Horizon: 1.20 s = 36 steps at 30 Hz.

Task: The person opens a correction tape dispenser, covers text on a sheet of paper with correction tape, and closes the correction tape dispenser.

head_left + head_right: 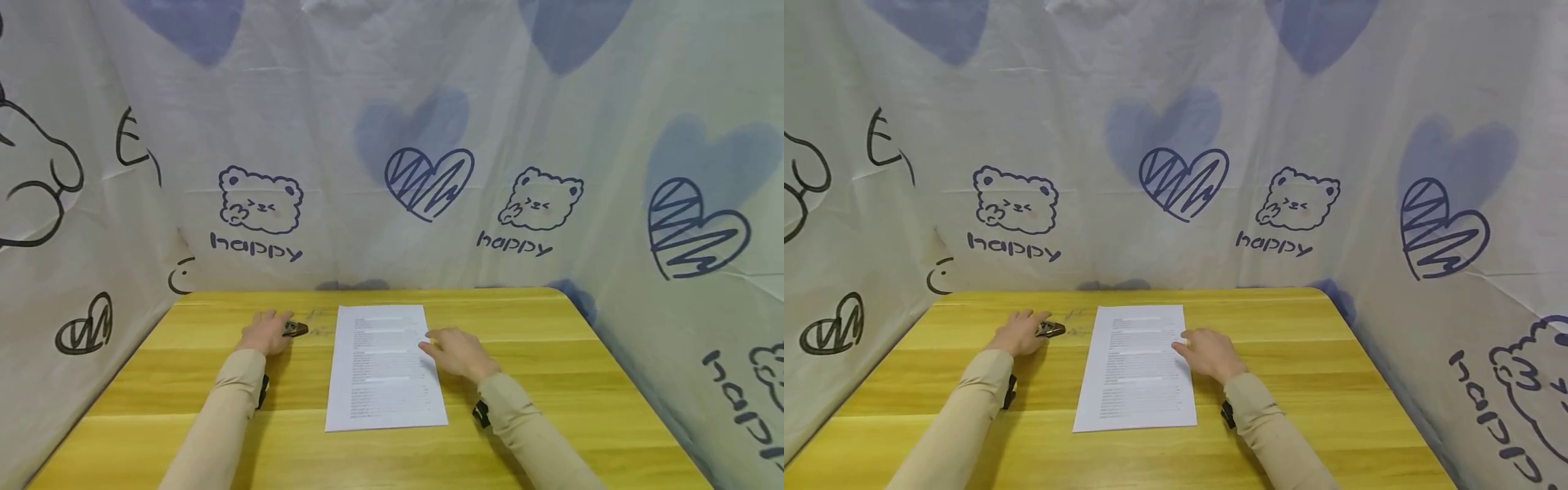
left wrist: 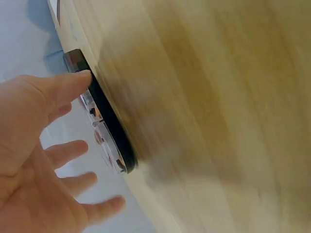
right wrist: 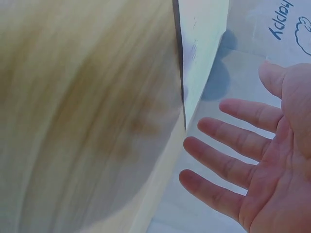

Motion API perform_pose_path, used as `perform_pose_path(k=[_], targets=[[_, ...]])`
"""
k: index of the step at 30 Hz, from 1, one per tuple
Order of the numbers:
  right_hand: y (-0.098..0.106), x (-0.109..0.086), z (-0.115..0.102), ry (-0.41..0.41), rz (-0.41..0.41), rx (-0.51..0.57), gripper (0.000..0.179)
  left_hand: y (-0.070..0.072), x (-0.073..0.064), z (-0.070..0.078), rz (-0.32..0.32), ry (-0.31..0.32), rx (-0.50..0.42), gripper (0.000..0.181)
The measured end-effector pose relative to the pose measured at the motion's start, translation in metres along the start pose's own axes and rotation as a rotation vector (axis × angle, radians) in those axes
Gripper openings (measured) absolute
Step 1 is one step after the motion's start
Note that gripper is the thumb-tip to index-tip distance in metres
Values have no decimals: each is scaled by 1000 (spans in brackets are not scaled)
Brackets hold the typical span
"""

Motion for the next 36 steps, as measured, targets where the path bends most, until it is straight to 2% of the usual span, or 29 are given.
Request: perform_pose_path(k=[5,10,17,19,26,32,36], targets=[[-1,0,-6,24,-13,-5,47,-6,-1,-3,-75,67,-55,61],[1,1,-11,47,-18,14,47,-11,1,-4,-106,65,-102,58],[1,2,-11,55,-13,13,43,-8,4,-3,-28,9,-49,56],[0,1,-9,48,-15,7,43,-8,3,-3,-22,9,-47,57],[-2,1,-5,30,7,5,42,-11,-5,-7,-29,89,-37,58],[-1,0,-5,41,-2,10,42,-8,-10,-5,40,149,-111,58],[-1,-1,-8,50,-13,9,41,-2,-13,-1,69,160,-169,59]])
Point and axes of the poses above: each hand's wrist, its own x-axis towards the middle knuckle, its own y-axis out of the back of the hand, z = x × y, the point moved 5 cm from there along x, towards the middle knuckle, and after that the axes turned 12 degrees about x, right-handed, at the moved point
